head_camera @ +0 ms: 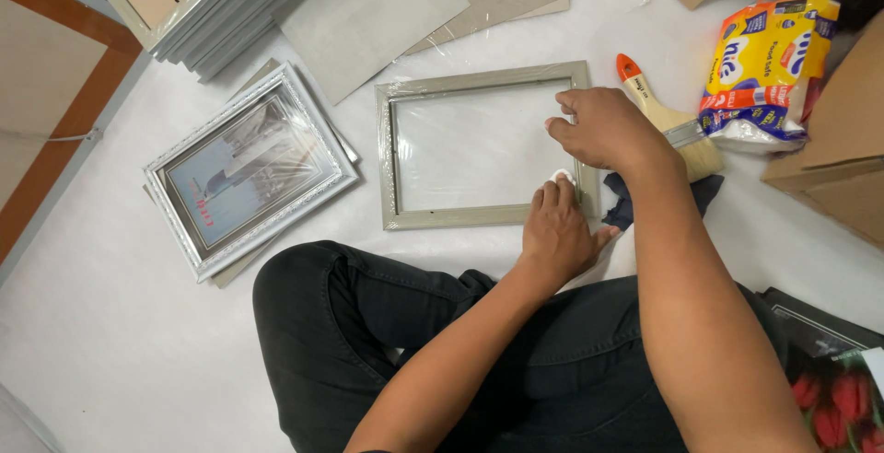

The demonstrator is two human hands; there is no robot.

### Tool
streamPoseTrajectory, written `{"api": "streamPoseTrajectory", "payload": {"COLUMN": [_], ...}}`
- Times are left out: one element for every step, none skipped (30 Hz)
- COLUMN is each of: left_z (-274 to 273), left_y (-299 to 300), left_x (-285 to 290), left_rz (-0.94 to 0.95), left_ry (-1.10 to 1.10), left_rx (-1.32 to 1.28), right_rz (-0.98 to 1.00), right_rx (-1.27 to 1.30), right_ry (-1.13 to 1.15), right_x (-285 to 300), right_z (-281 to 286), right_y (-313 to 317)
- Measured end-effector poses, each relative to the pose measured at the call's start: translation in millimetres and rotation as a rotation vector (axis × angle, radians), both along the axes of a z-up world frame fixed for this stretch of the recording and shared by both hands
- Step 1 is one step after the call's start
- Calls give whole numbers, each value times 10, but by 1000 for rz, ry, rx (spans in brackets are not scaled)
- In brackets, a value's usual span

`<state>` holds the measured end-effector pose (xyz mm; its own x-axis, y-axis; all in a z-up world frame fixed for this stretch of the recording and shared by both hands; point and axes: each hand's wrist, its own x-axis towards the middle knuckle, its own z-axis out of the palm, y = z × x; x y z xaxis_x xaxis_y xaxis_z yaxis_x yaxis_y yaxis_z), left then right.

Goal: Cleaning the glass and interior of a picture frame using a brush and cloth

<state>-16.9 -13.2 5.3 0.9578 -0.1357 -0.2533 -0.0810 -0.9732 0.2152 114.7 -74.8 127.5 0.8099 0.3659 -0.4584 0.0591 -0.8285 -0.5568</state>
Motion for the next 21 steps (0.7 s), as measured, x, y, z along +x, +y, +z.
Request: {"api": "streamPoseTrajectory", "payload": {"left_z": [11,22,34,58,84,113,126,143,160,173,185,196,193,188,182,159,137,118,127,133,137], "left_y": [40,68,94,163,229,306,368,442,513,589,663,740,810,869,927,967,1007,1049,1057,1063,1067], "left_x": [-1,-10,-20,-23,-29,-29,-70,-100,-131,-173,-215,-263,-295,-327,-359,-374,-387,-395,-393,-388,-379], "left_rz": [5,46,87,89,105,122,124,134,144,147,175,205,208,228,248,250,272,292,293,284,275], "left_ry": [0,28,57,58,83,105,103,109,114,112,127,144,142,156,170,169,151,132,130,130,129], "left_rx": [-1,31,62,59,50,44,42,72,101,103,104,106,109,111,113,113,117,121,122,128,134], "right_rz": [5,6,6,8,1,-5,-3,-2,0,2,1,1,5,5,5,7,4,1,2,-2,-6], "right_rx": [-1,-3,-4,-8,-20,-30,-31,-30,-30,-27,-26,-24,-20,-30,-39,-38,-36,-34,-33,-31,-28], "right_ry": [0,1,2,3,-3,-12,-14,-18,-22,-25,-30,-35,-36,-33,-31,-32,-23,-14,-16,-13,-10], "right_x": [4,1,-2,-10,-20,-28,-37,-37,-35,-39,-42,-47,-58,-72,-85,-91,-94,-95,-102,-111,-117], "right_z": [-17,-35,-51,-62,-70,-73,-80,-85,-88,-82,-79,-79,-70,-58,-48,-51,-54,-54,-42,-33,-27], "right_y": [7,2,-4,2,5,16,6,8,7,11,12,19,29,28,27,24,21,18,17,11,1]}}
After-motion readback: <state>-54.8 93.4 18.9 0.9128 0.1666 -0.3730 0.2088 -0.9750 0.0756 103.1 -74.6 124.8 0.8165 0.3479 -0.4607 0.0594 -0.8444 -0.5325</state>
